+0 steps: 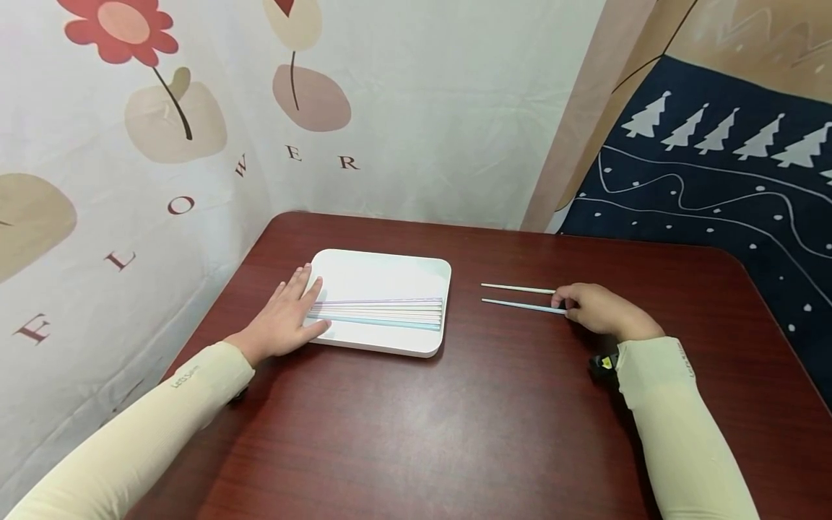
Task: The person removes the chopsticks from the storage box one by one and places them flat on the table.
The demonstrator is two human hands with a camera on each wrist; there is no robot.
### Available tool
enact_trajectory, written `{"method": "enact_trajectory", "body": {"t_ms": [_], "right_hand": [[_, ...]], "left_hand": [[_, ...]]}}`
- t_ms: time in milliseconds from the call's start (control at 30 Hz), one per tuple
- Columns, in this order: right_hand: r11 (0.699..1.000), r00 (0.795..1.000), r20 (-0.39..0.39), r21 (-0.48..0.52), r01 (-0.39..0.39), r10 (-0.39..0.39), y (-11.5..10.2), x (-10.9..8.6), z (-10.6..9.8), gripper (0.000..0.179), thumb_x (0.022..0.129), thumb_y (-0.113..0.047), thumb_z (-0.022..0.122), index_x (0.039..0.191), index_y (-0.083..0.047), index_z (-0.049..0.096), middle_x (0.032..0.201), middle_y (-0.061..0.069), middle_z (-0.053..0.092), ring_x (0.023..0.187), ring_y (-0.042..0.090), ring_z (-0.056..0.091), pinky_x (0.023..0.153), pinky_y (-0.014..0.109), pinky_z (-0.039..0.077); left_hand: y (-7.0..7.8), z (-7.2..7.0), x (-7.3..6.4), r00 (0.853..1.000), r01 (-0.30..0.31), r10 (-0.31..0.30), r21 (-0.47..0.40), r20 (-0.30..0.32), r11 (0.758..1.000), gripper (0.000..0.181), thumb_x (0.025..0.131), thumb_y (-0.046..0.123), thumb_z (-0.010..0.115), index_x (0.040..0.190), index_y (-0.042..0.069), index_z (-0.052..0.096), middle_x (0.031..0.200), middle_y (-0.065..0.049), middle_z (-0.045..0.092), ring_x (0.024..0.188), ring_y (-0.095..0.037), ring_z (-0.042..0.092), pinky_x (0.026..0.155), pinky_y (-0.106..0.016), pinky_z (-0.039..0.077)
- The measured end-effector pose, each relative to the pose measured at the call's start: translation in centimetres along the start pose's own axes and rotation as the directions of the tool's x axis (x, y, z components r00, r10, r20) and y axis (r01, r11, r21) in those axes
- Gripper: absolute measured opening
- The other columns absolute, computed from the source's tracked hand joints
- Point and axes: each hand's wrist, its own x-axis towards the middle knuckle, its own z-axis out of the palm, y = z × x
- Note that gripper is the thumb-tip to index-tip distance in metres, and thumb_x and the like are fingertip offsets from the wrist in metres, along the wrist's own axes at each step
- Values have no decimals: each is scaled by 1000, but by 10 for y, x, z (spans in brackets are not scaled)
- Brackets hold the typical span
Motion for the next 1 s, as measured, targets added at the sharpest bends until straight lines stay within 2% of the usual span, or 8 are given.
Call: {"method": "enact_trajectory", "body": {"t_ms": [167, 300, 400, 633, 1000], "right_hand": [[1000, 1000, 0, 14, -12, 12, -4, 0, -3, 23, 89, 6, 62, 102, -12, 68, 87, 1, 60, 83, 20, 53, 75, 39, 45], [1000, 1000, -7, 20, 2, -2, -12, 3, -8, 23, 89, 5, 63, 104, -11, 69, 96, 3, 65, 87, 21, 54, 79, 42, 47], [1000, 1000, -13, 19, 24, -24, -21, 7, -14, 24, 89, 6, 63, 105, -10, 69, 97, 2, 65, 88, 21, 55, 79, 42, 47], [998, 998, -23, 16, 62, -62, -43, 23, -22, 22, 90, 5, 62, 107, -8, 70, 96, 5, 64, 86, 20, 55, 77, 40, 48], [989, 989, -8, 20, 145, -145, -79, 53, -28, 23, 93, 3, 62, 111, -9, 69, 108, 5, 66, 95, 21, 59, 85, 44, 50]], "left_hand": [[0, 0, 0, 1000, -2, 2, 1, 2, 1000, 90, 95, 58, 48, 156, -3, 21, 163, -24, 0, 150, -38, 0, 116, -59, 8], [1, 0, 0, 1000, -4, 4, -3, 6, 1000, 91, 94, 58, 49, 155, -4, 22, 163, -24, 0, 150, -38, -1, 116, -60, 8], [1, -1, 0, 1000, -3, 3, -9, 4, 1000, 91, 94, 58, 49, 155, -4, 22, 163, -24, 0, 150, -38, -1, 116, -60, 8], [0, 0, 0, 1000, -4, 4, -10, 5, 1000, 91, 94, 58, 49, 155, -4, 22, 163, -24, 0, 150, -37, -1, 116, -59, 9], [0, -1, 0, 1000, 0, 0, -4, 1, 1000, 91, 94, 57, 50, 155, -4, 23, 163, -24, 1, 150, -38, -1, 116, -59, 9]]}}
